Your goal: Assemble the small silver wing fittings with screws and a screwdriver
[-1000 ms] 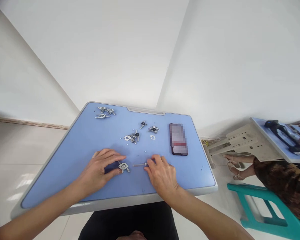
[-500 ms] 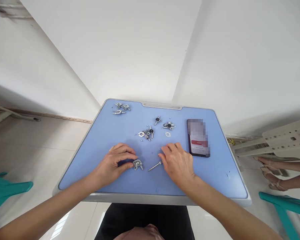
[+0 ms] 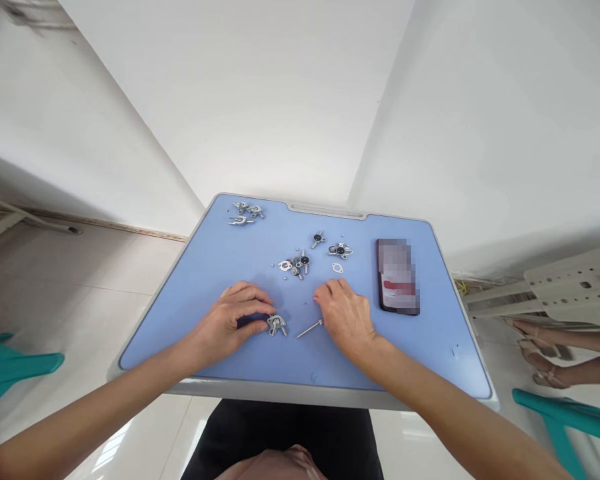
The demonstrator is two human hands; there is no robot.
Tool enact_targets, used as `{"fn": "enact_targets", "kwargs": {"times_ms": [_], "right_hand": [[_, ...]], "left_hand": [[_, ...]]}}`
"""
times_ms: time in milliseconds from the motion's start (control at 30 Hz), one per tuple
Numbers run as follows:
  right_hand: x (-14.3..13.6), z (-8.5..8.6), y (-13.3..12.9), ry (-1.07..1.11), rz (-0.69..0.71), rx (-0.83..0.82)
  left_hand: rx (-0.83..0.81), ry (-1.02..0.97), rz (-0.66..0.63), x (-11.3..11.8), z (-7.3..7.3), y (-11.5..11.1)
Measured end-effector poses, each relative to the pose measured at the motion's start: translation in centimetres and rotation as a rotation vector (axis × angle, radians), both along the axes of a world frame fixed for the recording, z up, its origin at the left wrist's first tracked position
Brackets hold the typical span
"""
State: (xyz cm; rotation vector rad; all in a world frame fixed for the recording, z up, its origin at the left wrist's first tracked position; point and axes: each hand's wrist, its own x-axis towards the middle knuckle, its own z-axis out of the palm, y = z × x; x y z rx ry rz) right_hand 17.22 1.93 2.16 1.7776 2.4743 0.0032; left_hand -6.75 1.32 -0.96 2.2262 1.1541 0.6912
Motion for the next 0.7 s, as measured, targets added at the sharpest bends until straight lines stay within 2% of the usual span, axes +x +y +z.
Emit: {"fn": "enact_targets", "kwargs": {"times_ms": [133, 467, 567, 700], "right_hand": [[0.4, 0.2, 0.0, 0.04, 0.021, -0.006], [0.2, 0.9, -0.6, 0.088, -0.034, 0.034], [-0.4, 1.4, -1.5, 0.175, 0.044, 0.097], [-1.8, 1.7, -2.4, 0.242, 0.147, 0.014]], "left_hand": [[0.012, -0.014, 0.007, 0.0, -0.1, 0.1], [0.029, 0.017, 0.009, 0.2, 0.4, -0.4], [0.079, 0.025, 0.053, 0.6, 0.4, -0.9], [0.12, 0.014, 0.105, 1.2, 0.2, -1.2]]}}
